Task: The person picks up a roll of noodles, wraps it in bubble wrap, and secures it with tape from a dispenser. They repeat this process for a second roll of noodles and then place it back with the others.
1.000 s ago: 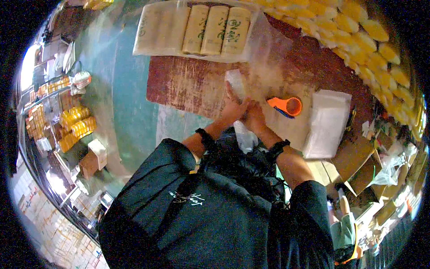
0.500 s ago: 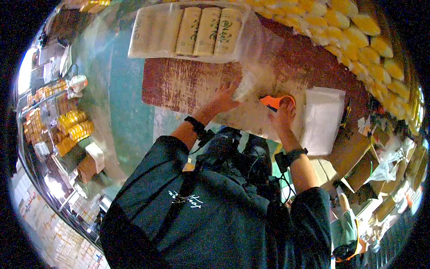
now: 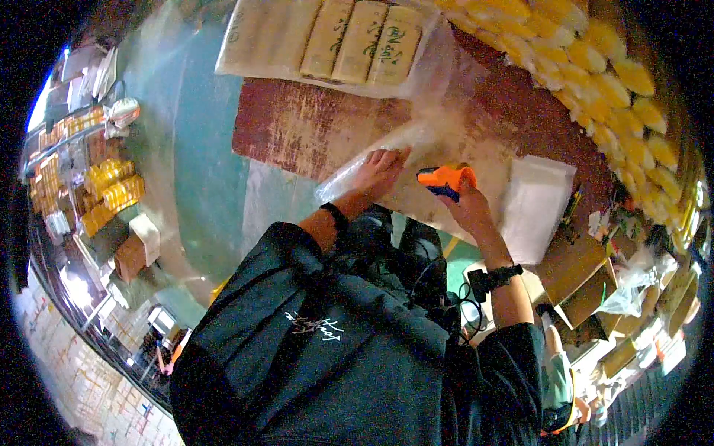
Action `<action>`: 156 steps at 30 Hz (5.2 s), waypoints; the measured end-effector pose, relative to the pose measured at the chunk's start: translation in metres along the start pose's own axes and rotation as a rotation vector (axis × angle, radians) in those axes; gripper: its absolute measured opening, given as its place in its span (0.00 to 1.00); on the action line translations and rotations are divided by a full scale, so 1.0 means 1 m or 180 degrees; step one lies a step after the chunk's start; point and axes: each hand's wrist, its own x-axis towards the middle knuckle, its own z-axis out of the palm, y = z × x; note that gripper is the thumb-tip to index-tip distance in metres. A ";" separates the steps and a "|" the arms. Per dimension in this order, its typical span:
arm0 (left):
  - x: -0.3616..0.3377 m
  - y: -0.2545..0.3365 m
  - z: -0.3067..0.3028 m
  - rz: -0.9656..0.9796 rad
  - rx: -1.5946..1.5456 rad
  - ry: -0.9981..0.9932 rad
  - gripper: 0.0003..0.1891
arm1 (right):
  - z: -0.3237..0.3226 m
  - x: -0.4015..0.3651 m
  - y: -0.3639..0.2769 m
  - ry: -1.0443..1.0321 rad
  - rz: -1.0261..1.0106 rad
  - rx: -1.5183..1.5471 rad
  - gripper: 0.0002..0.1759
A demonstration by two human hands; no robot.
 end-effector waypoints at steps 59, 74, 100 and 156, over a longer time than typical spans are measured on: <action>0.054 -0.002 -0.055 -0.1433 -0.0004 -0.0853 0.61 | 0.009 0.063 -0.071 -0.0364 0.0959 0.1959 0.33; 0.067 -0.042 0.011 -0.0588 -0.2039 -0.1100 0.58 | 0.008 0.028 -0.043 -0.0189 0.1143 0.1712 0.34; 0.061 -0.038 0.039 -0.0760 -0.1138 -0.0946 0.62 | 0.014 0.024 -0.042 -0.0117 0.0903 0.1729 0.34; 0.087 -0.043 -0.011 -0.0530 -0.0670 -0.0549 0.64 | 0.010 0.038 -0.044 -0.0091 0.0737 0.1615 0.34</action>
